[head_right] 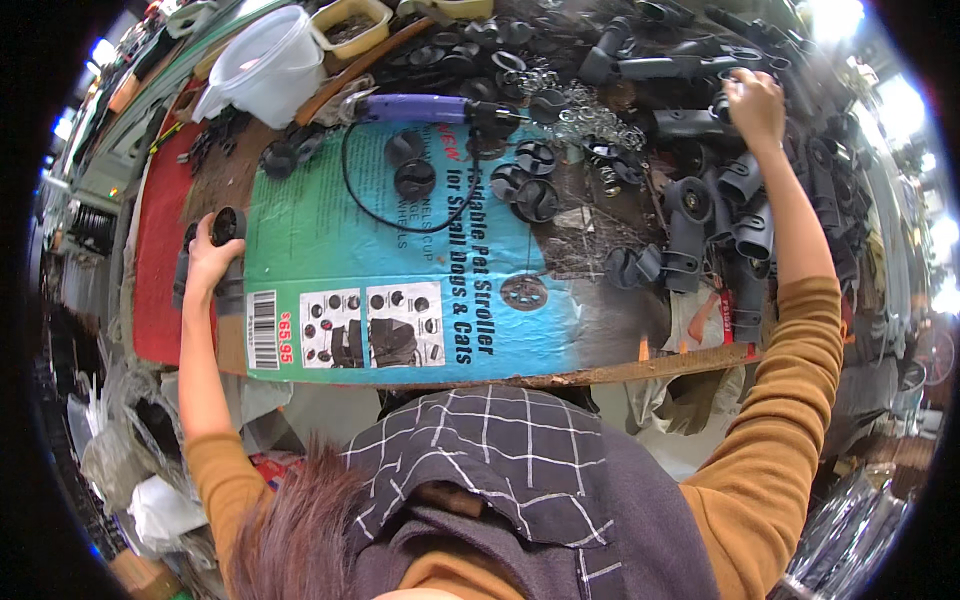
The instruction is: The person assembles small caster wheels by inserting metal bearings into plastic housings and using a hot glue gun to secure them. They repeatedly pick up parts, apply glue, and press components together, then place the finished wheels into a large bag.
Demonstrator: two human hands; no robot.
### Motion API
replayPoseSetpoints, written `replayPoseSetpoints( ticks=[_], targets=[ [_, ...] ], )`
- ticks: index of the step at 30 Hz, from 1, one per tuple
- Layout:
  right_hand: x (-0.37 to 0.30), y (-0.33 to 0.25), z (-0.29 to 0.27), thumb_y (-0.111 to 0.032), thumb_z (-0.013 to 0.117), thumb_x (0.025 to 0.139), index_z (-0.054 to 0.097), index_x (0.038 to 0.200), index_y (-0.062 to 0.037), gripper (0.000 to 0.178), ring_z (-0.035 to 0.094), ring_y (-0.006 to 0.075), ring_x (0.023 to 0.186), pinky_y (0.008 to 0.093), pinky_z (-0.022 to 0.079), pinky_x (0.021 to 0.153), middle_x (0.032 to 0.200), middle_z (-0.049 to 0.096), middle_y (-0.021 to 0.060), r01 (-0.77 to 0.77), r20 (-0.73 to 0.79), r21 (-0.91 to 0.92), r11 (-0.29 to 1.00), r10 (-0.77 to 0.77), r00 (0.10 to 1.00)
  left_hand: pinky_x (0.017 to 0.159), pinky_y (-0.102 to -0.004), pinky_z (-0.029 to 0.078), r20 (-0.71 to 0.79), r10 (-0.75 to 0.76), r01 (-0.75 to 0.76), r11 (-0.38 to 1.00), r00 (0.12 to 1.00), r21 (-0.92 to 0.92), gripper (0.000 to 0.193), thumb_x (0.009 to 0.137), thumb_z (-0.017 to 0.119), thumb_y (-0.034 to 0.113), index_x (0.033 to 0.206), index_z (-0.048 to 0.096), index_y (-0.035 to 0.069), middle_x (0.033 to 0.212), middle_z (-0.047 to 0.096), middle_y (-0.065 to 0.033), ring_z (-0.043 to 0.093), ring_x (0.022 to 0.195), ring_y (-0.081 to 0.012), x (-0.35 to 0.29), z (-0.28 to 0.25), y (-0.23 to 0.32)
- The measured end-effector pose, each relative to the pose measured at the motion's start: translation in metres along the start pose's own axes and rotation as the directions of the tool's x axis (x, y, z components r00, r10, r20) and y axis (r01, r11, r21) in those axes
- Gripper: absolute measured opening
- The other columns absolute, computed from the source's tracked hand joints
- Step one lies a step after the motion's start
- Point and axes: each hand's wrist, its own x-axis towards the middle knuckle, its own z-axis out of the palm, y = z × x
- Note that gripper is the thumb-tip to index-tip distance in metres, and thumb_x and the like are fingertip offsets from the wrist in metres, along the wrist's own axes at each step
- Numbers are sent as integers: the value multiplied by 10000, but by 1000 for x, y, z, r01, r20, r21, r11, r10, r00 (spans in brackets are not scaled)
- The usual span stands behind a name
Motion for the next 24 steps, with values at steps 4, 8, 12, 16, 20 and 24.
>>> replayPoseSetpoints(
  ticks=[4,8,12,16,20,24],
  targets=[
    [-15,-110,-34,-249,668,838,731,863,-93,170,626,293,962,403,485,851,897,689,102,167,57,461,872,-217,974,991,-453,448,257,293,-177,902,921,-394,864,624,807,401,1388,450,213,1201,378,-161,498,1085,-354,-67,31,118],
    [-30,-223,-24,-286,701,809,739,833,-94,196,620,278,957,394,484,853,915,681,100,151,212,582,799,-329,920,991,-452,458,462,388,-121,853,797,-507,897,651,805,467,1352,397,82,1219,352,-198,524,1104,-405,-138,86,235],
    [-40,-265,-3,-350,725,815,742,901,-63,301,576,281,1077,409,438,932,1030,668,108,154,396,244,957,-244,885,933,-453,482,336,410,-216,845,848,-488,908,745,768,506,1338,350,-41,1213,344,-235,543,1046,-414,-164,114,267],
    [-45,-257,-9,-312,727,779,718,818,-84,231,585,299,989,422,467,860,939,650,99,159,232,346,925,-249,940,917,-454,468,182,464,-277,753,867,-597,794,833,692,523,1340,427,-27,1214,392,-207,531,1063,-379,-151,118,253],
    [-63,-257,-49,-190,714,817,662,904,-51,172,668,242,790,361,522,725,867,683,114,-85,314,767,636,-256,915,694,-334,522,-98,434,-337,519,895,-786,346,871,704,264,1105,655,14,941,640,-139,632,744,-228,-119,129,265],
    [-90,-278,-86,-110,761,822,605,1016,-4,270,670,113,805,270,548,729,889,699,87,-364,397,917,161,-311,864,827,-263,531,51,370,-6,153,928,-988,393,906,704,219,1177,631,-56,1069,693,-137,657,935,-141,-98,140,278]
  ],
)
